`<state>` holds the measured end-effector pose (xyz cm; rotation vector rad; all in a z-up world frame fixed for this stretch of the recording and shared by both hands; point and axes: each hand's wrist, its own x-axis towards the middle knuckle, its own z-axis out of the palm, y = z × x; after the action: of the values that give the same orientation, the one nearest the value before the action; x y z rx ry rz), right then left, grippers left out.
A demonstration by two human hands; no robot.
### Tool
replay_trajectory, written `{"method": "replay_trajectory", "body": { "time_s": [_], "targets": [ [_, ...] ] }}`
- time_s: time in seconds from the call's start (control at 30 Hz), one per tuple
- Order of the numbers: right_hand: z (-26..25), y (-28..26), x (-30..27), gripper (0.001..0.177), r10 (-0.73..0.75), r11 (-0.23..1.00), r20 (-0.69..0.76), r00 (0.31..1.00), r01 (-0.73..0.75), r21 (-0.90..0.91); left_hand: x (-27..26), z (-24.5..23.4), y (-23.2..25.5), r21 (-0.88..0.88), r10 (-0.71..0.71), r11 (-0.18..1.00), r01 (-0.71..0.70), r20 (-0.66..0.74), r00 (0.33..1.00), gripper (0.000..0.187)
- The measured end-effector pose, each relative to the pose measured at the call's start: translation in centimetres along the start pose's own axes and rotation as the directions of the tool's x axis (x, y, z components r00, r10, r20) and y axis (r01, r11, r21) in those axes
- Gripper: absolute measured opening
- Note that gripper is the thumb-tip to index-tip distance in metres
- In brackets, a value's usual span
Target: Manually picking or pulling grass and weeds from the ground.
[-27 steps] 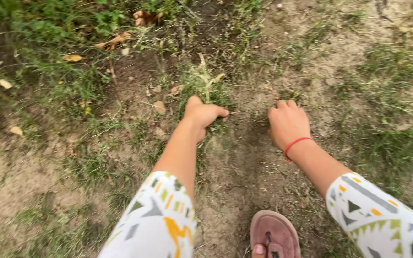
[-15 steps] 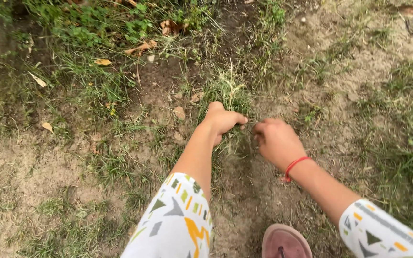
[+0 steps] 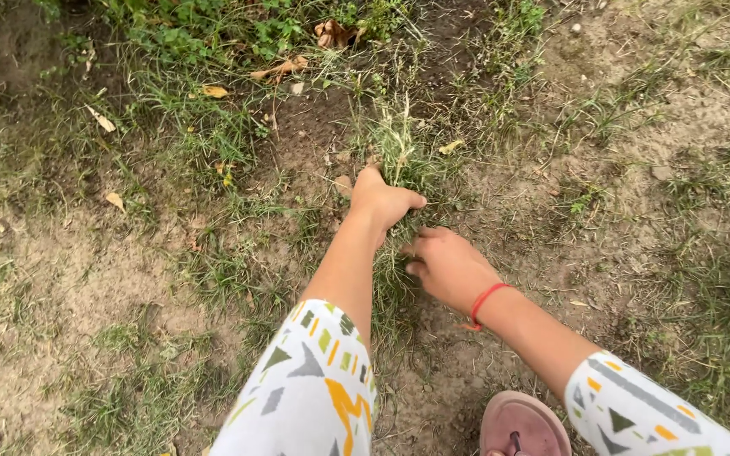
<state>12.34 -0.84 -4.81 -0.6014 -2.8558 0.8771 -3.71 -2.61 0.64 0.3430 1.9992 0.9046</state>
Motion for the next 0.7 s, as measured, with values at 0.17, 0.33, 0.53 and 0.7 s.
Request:
{"method": "replay_trajectory", "body": {
  "time_s": [0.17,0.33,0.53,0.7],
  "targets": [
    [-0.5,-3.3,1.3,0.021,0.024,0.997,0.173,0.985,-0.011,-0.074,-0.8,-2.4,0.1,-0.042,-0.005,0.999,0.003,-0.056,0.998,0.062],
    [1.8,-2.3,1.8,0.009,-0.04,0.993,0.098,0.994,0.051,-0.104,-0.8,-4.3,-0.5,-0.091,0.017,0.995,-0.026,-0.095,0.995,0.057],
    [1.9,-3.0,1.0,0.011,-0.041,0.978,0.017,0.999,0.043,-0.203,-0.5,-5.2,-1.1,-0.098,-0.044,0.995,0.033,-0.108,0.993,0.054],
    [0.1,-2.9,-1.4,0.009,0.224,0.974,0.026,0.974,-0.223,-0.032,-0.4,-5.3,-0.9,-0.086,-0.061,0.995,0.051,-0.113,0.992,0.066]
  ]
}}
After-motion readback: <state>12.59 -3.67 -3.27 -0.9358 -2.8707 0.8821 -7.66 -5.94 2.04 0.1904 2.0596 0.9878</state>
